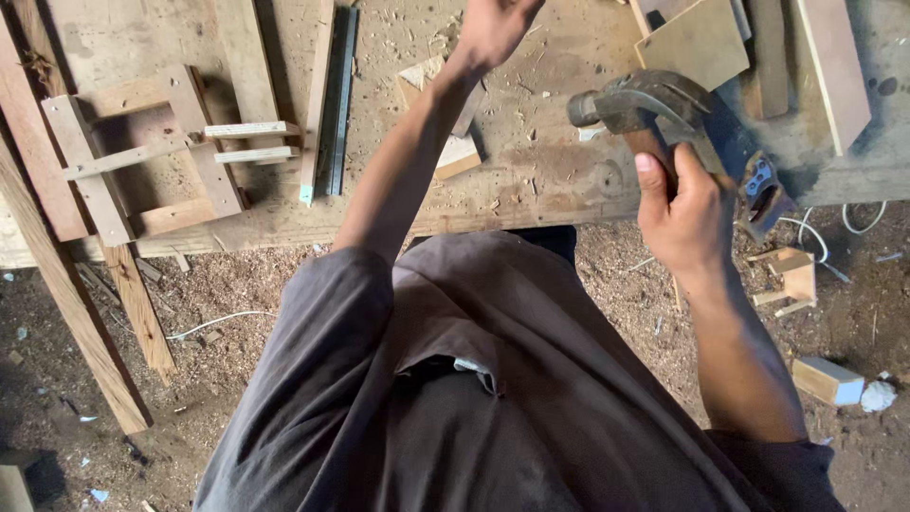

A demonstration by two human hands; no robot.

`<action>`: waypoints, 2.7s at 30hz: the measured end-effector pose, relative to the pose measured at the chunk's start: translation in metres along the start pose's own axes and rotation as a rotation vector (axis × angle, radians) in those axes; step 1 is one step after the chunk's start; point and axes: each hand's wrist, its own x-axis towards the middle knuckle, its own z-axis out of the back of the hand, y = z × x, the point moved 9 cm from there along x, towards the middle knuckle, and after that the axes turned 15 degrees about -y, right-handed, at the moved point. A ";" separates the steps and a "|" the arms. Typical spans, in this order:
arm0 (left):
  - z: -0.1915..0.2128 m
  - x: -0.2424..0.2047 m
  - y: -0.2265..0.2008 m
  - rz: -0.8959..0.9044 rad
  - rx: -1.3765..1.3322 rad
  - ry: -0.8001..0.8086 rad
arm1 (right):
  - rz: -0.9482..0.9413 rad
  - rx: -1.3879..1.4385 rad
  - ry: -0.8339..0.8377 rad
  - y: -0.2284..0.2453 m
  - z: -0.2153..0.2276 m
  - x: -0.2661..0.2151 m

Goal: The person carves a small wooden block using a chisel and hammer. They repeatedly position the chisel on the block, strike it with the hammer, and remove wood shavings. The person also uses a pencil to mark the wood during the process.

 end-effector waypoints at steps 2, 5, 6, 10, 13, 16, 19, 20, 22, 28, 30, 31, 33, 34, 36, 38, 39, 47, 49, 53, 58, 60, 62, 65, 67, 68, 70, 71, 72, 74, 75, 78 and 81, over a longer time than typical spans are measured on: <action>0.029 -0.019 -0.009 0.084 -0.204 -0.043 | -0.104 -0.013 0.019 -0.015 -0.008 -0.004; 0.086 -0.040 -0.020 0.135 -0.456 -0.135 | -0.156 0.004 0.044 -0.027 -0.026 -0.010; 0.109 -0.045 -0.017 0.184 -0.479 -0.186 | -0.152 0.019 0.046 -0.028 -0.035 -0.011; 0.189 -0.057 -0.022 0.183 -0.499 -0.411 | -0.161 0.063 0.096 -0.029 -0.066 -0.017; 0.210 -0.081 -0.055 0.047 -0.724 -0.415 | -0.152 0.083 0.118 -0.026 -0.084 -0.012; 0.226 -0.106 -0.084 -0.025 -0.786 -0.373 | -0.126 0.114 0.122 -0.024 -0.096 -0.011; 0.237 -0.111 -0.096 0.005 -0.698 -0.454 | -0.110 0.112 0.102 -0.026 -0.112 -0.011; 0.241 -0.112 -0.102 -0.032 -0.639 -0.467 | -0.107 0.100 0.087 -0.027 -0.120 -0.012; 0.244 -0.119 -0.110 -0.104 -0.525 -0.490 | -0.138 0.075 0.092 -0.034 -0.147 -0.019; 0.251 -0.151 -0.072 -0.014 -0.111 -0.700 | -0.500 0.150 0.281 -0.075 -0.262 -0.067; 0.255 -0.156 -0.065 -0.072 -0.081 -0.781 | -0.552 0.183 0.304 -0.086 -0.295 -0.077; 0.255 -0.158 -0.064 -0.102 -0.069 -0.820 | -0.578 0.196 0.313 -0.095 -0.307 -0.081; 0.250 -0.157 -0.060 -0.082 -0.095 -0.819 | -0.458 0.270 0.260 -0.096 -0.326 -0.079; 0.251 -0.159 -0.059 -0.070 -0.101 -0.818 | -0.400 0.311 0.239 -0.094 -0.334 -0.081; 0.253 -0.163 -0.064 -0.099 -0.088 -0.803 | -0.457 0.333 0.271 -0.103 -0.346 -0.092; 0.253 -0.164 -0.069 -0.114 -0.094 -0.789 | -0.489 0.366 0.281 -0.104 -0.351 -0.097; 0.253 -0.164 -0.070 -0.115 -0.107 -0.784 | -0.493 0.389 0.274 -0.103 -0.349 -0.097; 0.262 -0.156 -0.068 -0.168 -0.168 -0.798 | -0.528 0.273 0.352 -0.079 -0.330 -0.088; 0.259 -0.157 -0.064 -0.141 -0.134 -0.787 | -0.587 0.285 0.385 -0.081 -0.326 -0.096; 0.264 -0.156 -0.070 -0.188 -0.245 -0.737 | -0.607 0.253 0.408 -0.082 -0.331 -0.097; 0.281 -0.174 -0.087 -0.174 -0.465 -0.694 | -0.576 0.430 0.303 -0.078 -0.330 -0.092; 0.277 -0.177 -0.092 -0.149 -0.485 -0.685 | -0.570 0.404 0.327 -0.078 -0.331 -0.096; 0.270 -0.175 -0.096 -0.157 -0.486 -0.683 | -0.564 0.398 0.342 -0.078 -0.332 -0.099; 0.257 -0.161 -0.098 -0.189 -0.480 -0.683 | -0.566 0.401 0.343 -0.079 -0.332 -0.096; 0.250 -0.154 -0.095 -0.167 -0.493 -0.675 | -0.586 0.391 0.344 -0.080 -0.333 -0.095; 0.248 -0.153 -0.092 -0.145 -0.500 -0.673 | -0.579 0.413 0.335 -0.076 -0.333 -0.095; 0.242 -0.150 -0.088 -0.101 -0.517 -0.666 | -0.567 0.454 0.315 -0.071 -0.331 -0.091; 0.241 -0.150 -0.088 -0.108 -0.492 -0.681 | -0.568 0.393 0.334 -0.073 -0.329 -0.091; 0.239 -0.150 -0.088 -0.113 -0.465 -0.695 | -0.570 0.331 0.355 -0.073 -0.327 -0.091; 0.238 -0.151 -0.089 -0.119 -0.436 -0.711 | -0.567 0.262 0.378 -0.072 -0.322 -0.090; 0.238 -0.152 -0.089 -0.119 -0.434 -0.712 | -0.563 0.254 0.380 -0.069 -0.320 -0.089; 0.238 -0.153 -0.087 -0.125 -0.419 -0.713 | -0.556 0.246 0.381 -0.066 -0.316 -0.086; 0.238 -0.153 -0.084 -0.148 -0.364 -0.730 | -0.516 0.303 0.350 -0.064 -0.318 -0.085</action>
